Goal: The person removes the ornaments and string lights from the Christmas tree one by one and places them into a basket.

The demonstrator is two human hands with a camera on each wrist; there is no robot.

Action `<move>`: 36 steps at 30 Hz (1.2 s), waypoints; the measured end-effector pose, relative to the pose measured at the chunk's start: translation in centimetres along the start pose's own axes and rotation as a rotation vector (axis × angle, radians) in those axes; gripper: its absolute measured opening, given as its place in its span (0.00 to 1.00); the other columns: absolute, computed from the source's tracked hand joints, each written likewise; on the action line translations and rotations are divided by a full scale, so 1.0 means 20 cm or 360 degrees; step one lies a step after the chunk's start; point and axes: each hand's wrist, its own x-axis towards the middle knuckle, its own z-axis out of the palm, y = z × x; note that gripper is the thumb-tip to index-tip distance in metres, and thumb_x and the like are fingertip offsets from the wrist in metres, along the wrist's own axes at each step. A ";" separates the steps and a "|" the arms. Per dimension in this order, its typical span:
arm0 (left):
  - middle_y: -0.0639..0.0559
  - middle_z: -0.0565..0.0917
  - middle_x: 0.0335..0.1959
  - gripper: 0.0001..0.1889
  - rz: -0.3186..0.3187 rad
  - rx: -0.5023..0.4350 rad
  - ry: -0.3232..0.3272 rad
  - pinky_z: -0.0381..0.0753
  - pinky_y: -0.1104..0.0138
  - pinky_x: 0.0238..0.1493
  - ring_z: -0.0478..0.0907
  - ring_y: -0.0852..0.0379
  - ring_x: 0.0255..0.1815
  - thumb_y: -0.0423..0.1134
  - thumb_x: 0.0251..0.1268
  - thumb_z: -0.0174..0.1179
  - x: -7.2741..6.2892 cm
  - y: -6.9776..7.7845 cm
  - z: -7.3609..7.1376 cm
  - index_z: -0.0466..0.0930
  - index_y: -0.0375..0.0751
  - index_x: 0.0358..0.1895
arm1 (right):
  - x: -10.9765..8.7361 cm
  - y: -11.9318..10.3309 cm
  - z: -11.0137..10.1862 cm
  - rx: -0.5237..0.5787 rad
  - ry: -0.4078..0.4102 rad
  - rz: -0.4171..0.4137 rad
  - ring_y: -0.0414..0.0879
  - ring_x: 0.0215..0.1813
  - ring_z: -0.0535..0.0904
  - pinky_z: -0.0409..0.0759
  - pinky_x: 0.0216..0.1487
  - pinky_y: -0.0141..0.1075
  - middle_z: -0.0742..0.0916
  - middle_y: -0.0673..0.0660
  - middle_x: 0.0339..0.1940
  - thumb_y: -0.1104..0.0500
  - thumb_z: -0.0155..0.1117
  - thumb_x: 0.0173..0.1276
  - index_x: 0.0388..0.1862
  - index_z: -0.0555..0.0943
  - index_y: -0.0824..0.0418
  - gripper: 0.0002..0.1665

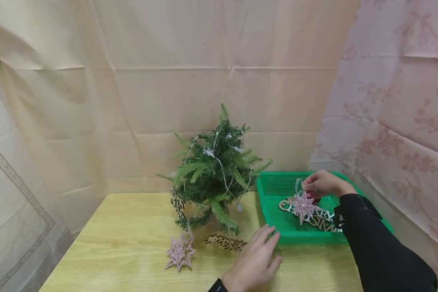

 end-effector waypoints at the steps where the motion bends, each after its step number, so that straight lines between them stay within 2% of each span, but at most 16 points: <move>1: 0.50 0.67 0.75 0.30 0.0005 0.0024 0.0010 0.64 0.64 0.73 0.61 0.53 0.77 0.53 0.74 0.60 0.00 0.00 0.00 0.70 0.44 0.73 | 0.01 0.00 0.01 0.0006 -0.0016 0.0017 0.52 0.39 0.84 0.87 0.44 0.43 0.85 0.58 0.35 0.63 0.58 0.79 0.50 0.79 0.75 0.13; 6: 0.50 0.67 0.74 0.31 0.0033 0.0096 0.0030 0.63 0.64 0.73 0.61 0.53 0.77 0.53 0.74 0.59 0.00 0.00 0.00 0.69 0.42 0.73 | 0.03 0.01 0.06 -0.0038 -0.0095 0.0063 0.53 0.38 0.84 0.87 0.43 0.45 0.85 0.59 0.34 0.66 0.57 0.78 0.46 0.80 0.72 0.09; 12: 0.48 0.69 0.73 0.31 0.0056 0.0114 0.0054 0.65 0.62 0.73 0.62 0.53 0.76 0.52 0.73 0.60 -0.01 0.00 0.01 0.69 0.41 0.73 | 0.03 0.06 0.10 -0.0069 -0.0100 0.0077 0.52 0.37 0.85 0.87 0.42 0.45 0.86 0.60 0.34 0.68 0.56 0.78 0.46 0.81 0.73 0.09; 22: 0.50 0.69 0.73 0.30 0.0066 0.0186 0.0057 0.64 0.63 0.73 0.63 0.53 0.75 0.51 0.72 0.62 0.00 -0.01 0.02 0.70 0.43 0.72 | 0.02 0.10 0.11 -0.0264 -0.0009 0.0315 0.56 0.40 0.85 0.86 0.43 0.48 0.85 0.62 0.39 0.68 0.59 0.74 0.42 0.81 0.71 0.06; 26: 0.50 0.73 0.70 0.28 0.0100 0.0303 0.0130 0.65 0.64 0.72 0.66 0.53 0.73 0.47 0.70 0.64 0.00 0.00 0.03 0.73 0.43 0.70 | 0.02 0.12 0.11 -0.0339 -0.0049 0.0424 0.55 0.40 0.86 0.84 0.41 0.44 0.83 0.62 0.38 0.68 0.58 0.75 0.37 0.79 0.68 0.05; 29: 0.51 0.75 0.67 0.28 0.0116 0.0434 0.0172 0.66 0.66 0.71 0.69 0.54 0.71 0.45 0.67 0.67 0.01 0.00 0.03 0.75 0.44 0.68 | 0.03 0.15 0.10 -0.0457 -0.0102 0.0485 0.53 0.40 0.86 0.81 0.39 0.41 0.81 0.63 0.41 0.66 0.58 0.76 0.35 0.78 0.65 0.07; 32: 0.51 0.76 0.65 0.30 0.0116 0.0519 0.0160 0.66 0.68 0.71 0.70 0.54 0.70 0.45 0.62 0.70 0.02 0.01 0.04 0.75 0.44 0.67 | 0.03 0.18 0.09 -0.0541 -0.0142 0.0513 0.52 0.42 0.85 0.82 0.42 0.43 0.82 0.68 0.47 0.64 0.58 0.76 0.39 0.81 0.66 0.06; 36: 0.50 0.76 0.65 0.32 0.0119 0.0564 0.0133 0.66 0.69 0.70 0.70 0.54 0.70 0.45 0.59 0.72 0.02 0.02 0.05 0.74 0.44 0.67 | 0.03 0.19 0.09 -0.0534 -0.0193 0.0523 0.52 0.43 0.85 0.85 0.45 0.45 0.84 0.73 0.52 0.63 0.56 0.78 0.49 0.82 0.74 0.14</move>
